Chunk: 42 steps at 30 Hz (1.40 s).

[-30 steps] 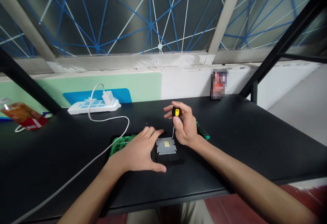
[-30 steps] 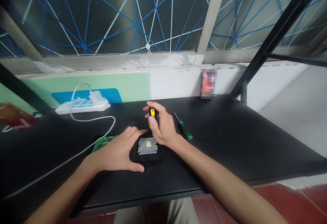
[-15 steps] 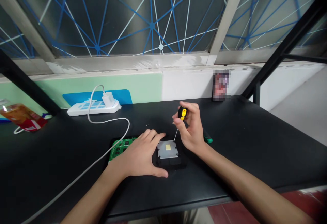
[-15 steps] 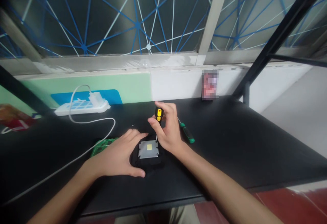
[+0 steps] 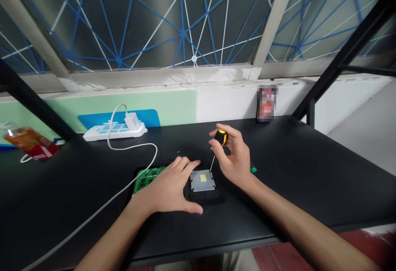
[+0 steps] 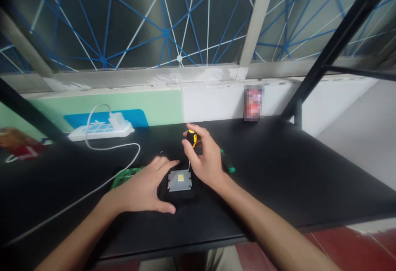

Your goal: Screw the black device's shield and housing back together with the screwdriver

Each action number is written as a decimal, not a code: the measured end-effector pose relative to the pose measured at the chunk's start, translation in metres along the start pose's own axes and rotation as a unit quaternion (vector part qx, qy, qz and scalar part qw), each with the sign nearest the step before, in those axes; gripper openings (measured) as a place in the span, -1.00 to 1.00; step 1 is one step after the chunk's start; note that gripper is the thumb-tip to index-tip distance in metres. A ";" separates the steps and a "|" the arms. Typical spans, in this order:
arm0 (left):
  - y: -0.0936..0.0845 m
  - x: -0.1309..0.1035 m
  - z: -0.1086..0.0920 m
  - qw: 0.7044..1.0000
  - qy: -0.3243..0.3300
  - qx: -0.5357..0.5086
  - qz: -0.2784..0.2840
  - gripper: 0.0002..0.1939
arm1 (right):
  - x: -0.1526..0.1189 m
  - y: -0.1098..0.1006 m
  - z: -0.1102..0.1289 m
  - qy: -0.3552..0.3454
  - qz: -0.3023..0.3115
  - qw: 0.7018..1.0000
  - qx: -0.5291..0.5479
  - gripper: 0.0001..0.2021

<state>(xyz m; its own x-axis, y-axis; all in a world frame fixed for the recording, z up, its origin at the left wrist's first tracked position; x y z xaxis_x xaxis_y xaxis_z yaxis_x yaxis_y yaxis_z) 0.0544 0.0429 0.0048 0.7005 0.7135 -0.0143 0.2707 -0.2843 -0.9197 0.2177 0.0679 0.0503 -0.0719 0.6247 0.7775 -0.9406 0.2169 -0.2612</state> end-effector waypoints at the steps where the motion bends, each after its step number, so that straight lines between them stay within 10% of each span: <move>1: 0.000 0.000 0.000 1.000 0.000 0.000 0.000 0.08 | 0.000 0.000 0.000 0.006 0.007 1.000 0.022 -0.57; 42: -0.001 0.000 -0.003 1.000 -0.002 0.003 0.011 0.07 | 0.005 -0.008 0.013 -0.074 -0.036 0.997 -0.003 -0.56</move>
<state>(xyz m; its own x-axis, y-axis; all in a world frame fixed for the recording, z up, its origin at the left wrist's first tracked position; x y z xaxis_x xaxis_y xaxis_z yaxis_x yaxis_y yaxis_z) 0.0555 0.0413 0.0070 0.7039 0.7094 -0.0353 0.2520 -0.2958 -0.9214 0.2209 0.0599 0.0638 -0.0519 0.4907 0.8698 -0.9432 0.2621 -0.2042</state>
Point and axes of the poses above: each hand's wrist, its own x-axis towards the middle knuckle, its own y-axis out of the palm, z = x × y, the point moved 7 cm from there along x, towards the middle knuckle, and after that the axes turned 4 degrees about z, right-handed, at the moved point
